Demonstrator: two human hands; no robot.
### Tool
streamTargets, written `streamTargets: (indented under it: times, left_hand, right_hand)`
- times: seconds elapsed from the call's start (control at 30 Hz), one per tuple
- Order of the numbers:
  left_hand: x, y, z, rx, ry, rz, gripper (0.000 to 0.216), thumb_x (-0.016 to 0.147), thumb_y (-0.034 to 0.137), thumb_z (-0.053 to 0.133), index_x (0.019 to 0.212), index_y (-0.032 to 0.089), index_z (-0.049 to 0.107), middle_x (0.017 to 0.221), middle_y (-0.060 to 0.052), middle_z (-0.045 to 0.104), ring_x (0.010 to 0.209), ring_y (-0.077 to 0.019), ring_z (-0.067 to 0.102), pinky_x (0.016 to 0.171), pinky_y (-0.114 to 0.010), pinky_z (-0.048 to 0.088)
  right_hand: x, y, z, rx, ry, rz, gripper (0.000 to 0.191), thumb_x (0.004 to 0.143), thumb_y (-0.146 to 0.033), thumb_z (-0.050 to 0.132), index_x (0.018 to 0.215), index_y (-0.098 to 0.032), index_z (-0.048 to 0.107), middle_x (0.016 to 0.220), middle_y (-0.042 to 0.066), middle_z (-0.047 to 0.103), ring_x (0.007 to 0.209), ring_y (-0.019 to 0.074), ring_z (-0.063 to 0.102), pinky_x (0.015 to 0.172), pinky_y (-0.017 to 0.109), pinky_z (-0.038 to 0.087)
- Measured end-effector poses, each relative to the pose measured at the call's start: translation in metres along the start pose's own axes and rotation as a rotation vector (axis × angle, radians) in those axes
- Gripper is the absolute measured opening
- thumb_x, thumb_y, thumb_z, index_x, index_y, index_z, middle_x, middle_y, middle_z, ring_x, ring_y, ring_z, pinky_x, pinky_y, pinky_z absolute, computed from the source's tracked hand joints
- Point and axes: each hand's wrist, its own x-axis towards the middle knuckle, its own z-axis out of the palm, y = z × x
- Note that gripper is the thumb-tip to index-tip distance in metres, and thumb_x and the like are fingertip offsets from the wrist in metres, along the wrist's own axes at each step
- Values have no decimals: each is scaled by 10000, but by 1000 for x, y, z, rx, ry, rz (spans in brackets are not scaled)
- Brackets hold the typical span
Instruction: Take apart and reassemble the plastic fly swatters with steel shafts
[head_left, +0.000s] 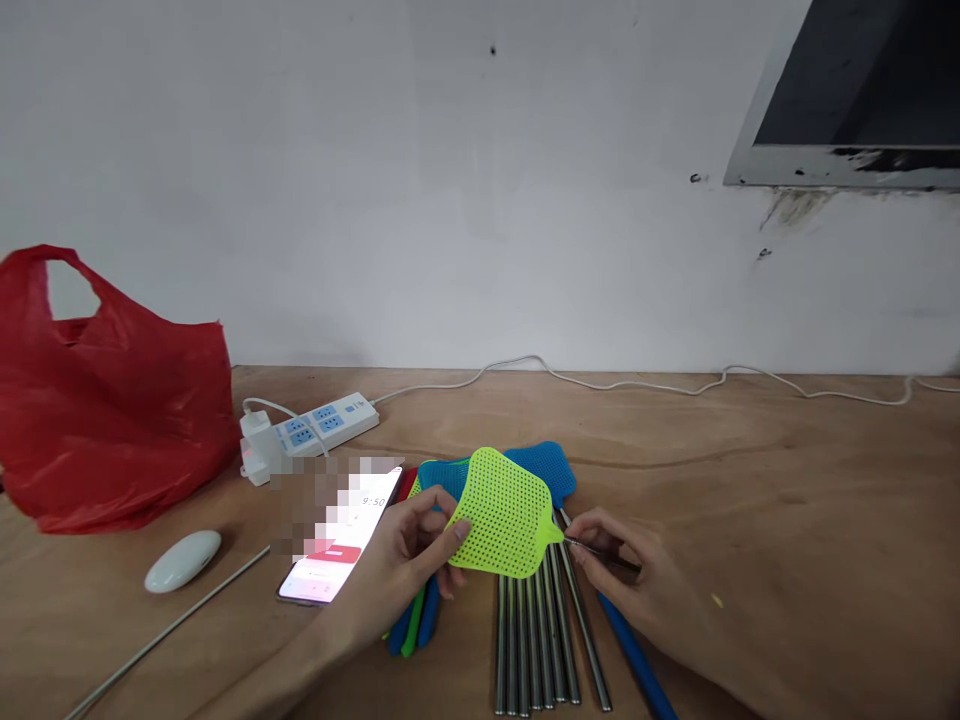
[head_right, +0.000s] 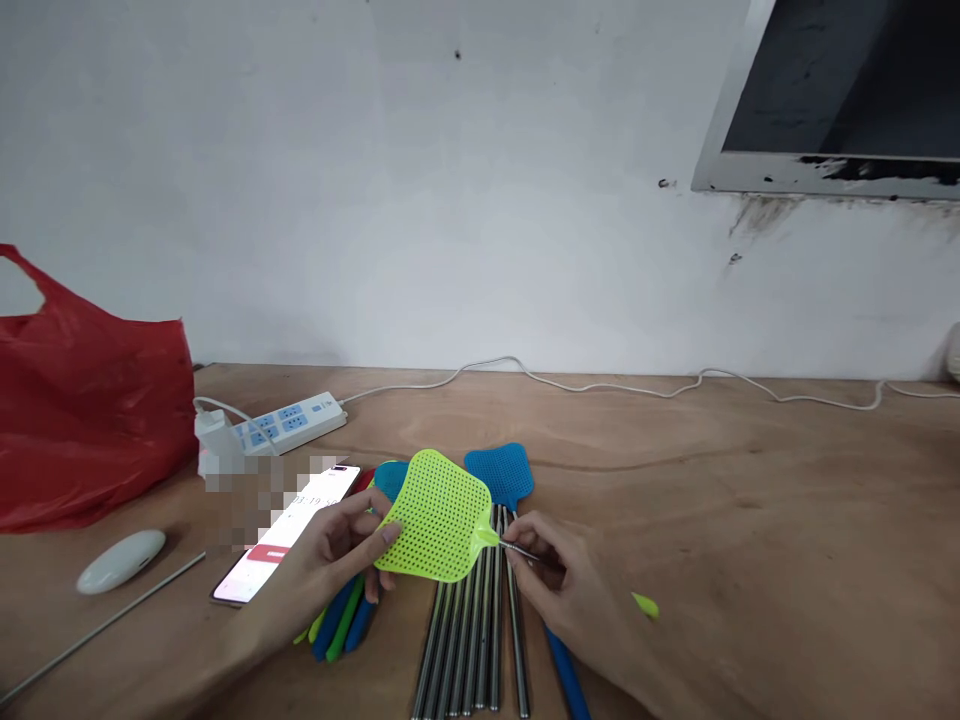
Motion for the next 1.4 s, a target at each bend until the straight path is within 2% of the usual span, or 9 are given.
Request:
streamTargets:
  times: [0.3, 0.47, 0.77, 0.83, 0.93, 1.03, 1.17, 1.3, 1.4]
  left_hand:
    - [-4, -1, 2, -10, -48, -7, 337, 867, 429, 698, 791, 211, 453, 649, 33, 628, 563, -121, 631, 473, -193, 511]
    - [-3, 0, 0, 79, -37, 70, 266, 922, 397, 624, 797, 211, 480, 684, 15, 646, 605, -128, 627, 524, -217, 525]
    - [-9, -3, -11, 703, 264, 596, 30, 910, 224, 622, 883, 226, 611, 704, 24, 647, 592, -130, 600, 558, -227, 466]
    - [-9, -1, -9, 624, 251, 531, 58, 911, 239, 628, 860, 218, 611, 653, 33, 633, 558, -126, 606, 540, -221, 481]
    - [-8, 3, -4, 340, 164, 287, 177, 913, 324, 637, 797, 202, 580, 570, 49, 586, 488, -120, 597, 468, -208, 504]
    - [-5, 4, -1, 12, 111, 65, 273, 876, 398, 684, 764, 196, 537, 525, 62, 571, 414, -110, 574, 380, -191, 493]
    - [-2, 3, -2, -224, 101, -66, 339, 765, 367, 792, 712, 191, 507, 465, 86, 532, 345, -88, 523, 317, -156, 447]
    - [-5, 6, -2, -192, 119, -64, 321, 804, 381, 757, 711, 192, 515, 468, 76, 548, 351, -87, 522, 327, -152, 436]
    - [-7, 6, -3, 74, 182, 122, 229, 873, 344, 690, 760, 194, 560, 527, 55, 598, 437, -111, 598, 432, -190, 509]
  right_hand:
    - [-1, -1, 0, -21, 16, -40, 146, 963, -343, 552, 901, -237, 632, 790, 26, 618, 698, 173, 582, 603, 278, 437]
    - [0, -6, -1, 95, 2, 98, 236, 918, -434, 605, 840, -224, 678, 750, 29, 631, 691, 188, 587, 602, 293, 455]
    - [3, -18, -7, 364, -28, 286, 258, 757, -460, 737, 790, -204, 720, 575, -23, 551, 502, 130, 505, 471, 255, 426]
    - [2, -18, -5, 322, 2, 267, 227, 773, -435, 733, 775, -208, 717, 575, -20, 562, 509, 133, 523, 478, 253, 434]
    - [-3, -17, 0, 162, 96, 168, 194, 837, -398, 694, 762, -220, 716, 627, 9, 620, 548, 150, 567, 480, 253, 445]
    - [-6, -20, 3, 12, 179, -3, 163, 893, -342, 651, 797, -231, 722, 720, 42, 693, 581, 170, 616, 477, 263, 466]
    - [-9, -26, 4, -129, 287, -241, 93, 898, -194, 640, 904, -238, 721, 770, 47, 735, 632, 184, 667, 553, 279, 525]
    - [-9, -25, 6, -135, 321, -305, 143, 904, -144, 612, 955, -228, 717, 791, 45, 740, 673, 184, 682, 586, 281, 540]
    - [-8, -23, 8, -48, 279, -150, 114, 908, -226, 622, 866, -214, 728, 759, 39, 736, 608, 162, 654, 513, 255, 500]
